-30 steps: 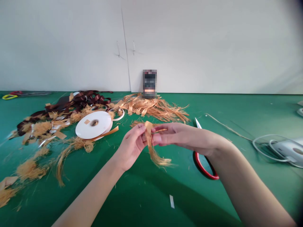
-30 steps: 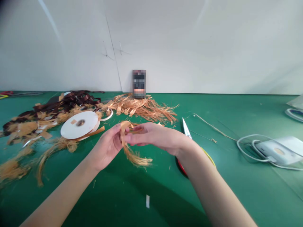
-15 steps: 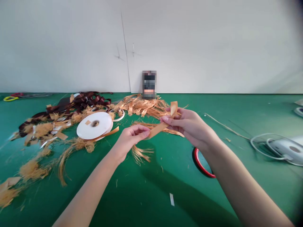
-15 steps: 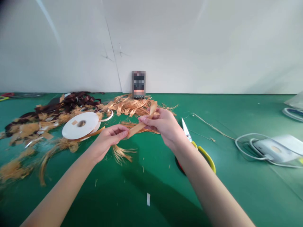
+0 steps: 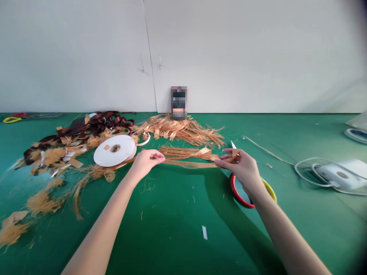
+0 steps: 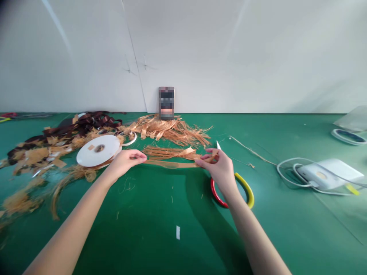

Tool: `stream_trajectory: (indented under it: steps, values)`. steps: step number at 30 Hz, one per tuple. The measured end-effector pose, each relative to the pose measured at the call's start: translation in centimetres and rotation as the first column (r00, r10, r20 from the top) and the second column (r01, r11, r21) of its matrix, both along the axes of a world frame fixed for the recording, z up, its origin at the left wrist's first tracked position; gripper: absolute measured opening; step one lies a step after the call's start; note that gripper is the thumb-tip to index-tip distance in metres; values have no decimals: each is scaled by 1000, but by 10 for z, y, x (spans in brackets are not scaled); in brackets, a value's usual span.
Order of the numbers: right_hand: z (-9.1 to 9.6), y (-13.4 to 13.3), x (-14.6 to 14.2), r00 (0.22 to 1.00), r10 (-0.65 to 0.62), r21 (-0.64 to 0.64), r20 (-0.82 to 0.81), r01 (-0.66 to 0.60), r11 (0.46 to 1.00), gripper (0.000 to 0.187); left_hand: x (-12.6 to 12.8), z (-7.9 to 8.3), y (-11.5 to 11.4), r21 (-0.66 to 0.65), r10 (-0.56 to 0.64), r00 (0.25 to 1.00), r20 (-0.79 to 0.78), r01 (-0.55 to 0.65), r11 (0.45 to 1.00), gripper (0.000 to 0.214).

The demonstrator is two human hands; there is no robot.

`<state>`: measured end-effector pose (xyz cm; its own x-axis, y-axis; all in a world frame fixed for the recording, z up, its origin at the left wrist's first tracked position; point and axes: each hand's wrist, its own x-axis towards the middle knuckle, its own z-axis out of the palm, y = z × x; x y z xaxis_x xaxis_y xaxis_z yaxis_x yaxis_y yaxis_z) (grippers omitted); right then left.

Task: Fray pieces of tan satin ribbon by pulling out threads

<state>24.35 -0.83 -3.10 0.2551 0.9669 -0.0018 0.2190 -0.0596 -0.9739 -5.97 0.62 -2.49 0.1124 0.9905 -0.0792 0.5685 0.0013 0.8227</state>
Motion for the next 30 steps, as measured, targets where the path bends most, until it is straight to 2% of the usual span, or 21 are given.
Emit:
stream_trajectory:
  steps: [2, 4, 7, 9, 11, 13, 15, 18, 21, 23, 25, 30]
  values:
    - [-11, -3, 5, 1000, 19, -43, 17, -18, 999, 62, -3, -1, 1, 4, 60, 994, -87, -60, 998, 21]
    - [-16, -5, 7, 999, 36, -77, -31, -39, 996, 64, -6, 0, 0, 38, 149, 974, -169, -145, 989, 20]
    - [-12, -8, 8, 990, 55, -67, -126, -64, 996, 67, -10, 1, 0, 216, 333, 893, -302, -276, 937, 23]
    - [-7, -9, 9, 988, 70, -59, -138, -79, 995, 71, -9, 2, 0, 361, 432, 809, -400, -294, 885, 27]
    - [-3, -10, 10, 988, 84, -62, -129, -92, 994, 74, -2, 4, -4, 467, 468, 740, -482, -235, 853, 31]
    - [-2, -10, 11, 990, 85, -55, -113, -92, 994, 71, 13, 5, -11, 512, 437, 722, -537, -133, 849, 32]
    - [-2, -10, 12, 993, 73, -34, -94, -77, 996, 63, 38, 0, -25, 515, 337, 756, -562, 1, 857, 31]
    - [-4, -10, 11, 997, 47, 17, -69, -46, 999, 54, 78, -16, -50, 510, 139, 799, -585, 229, 829, 31]
    - [-6, -10, 11, 998, 7, 100, -59, -1, 995, 41, 103, -35, -70, 448, -26, 785, -618, 380, 809, 42]
    - [-7, -9, 12, 997, -41, 136, -67, 50, 989, 35, 108, -44, -75, 395, -62, 762, -645, 402, 826, 52]
    - [-10, -8, 12, 992, -95, 145, -78, 105, 984, 34, 107, -47, -75, 353, -52, 749, -661, 372, 858, 59]
    - [-13, -6, 14, 982, -181, 181, -64, 189, 965, 34, 104, -39, -73, 303, 50, 740, -671, 212, 929, 72]
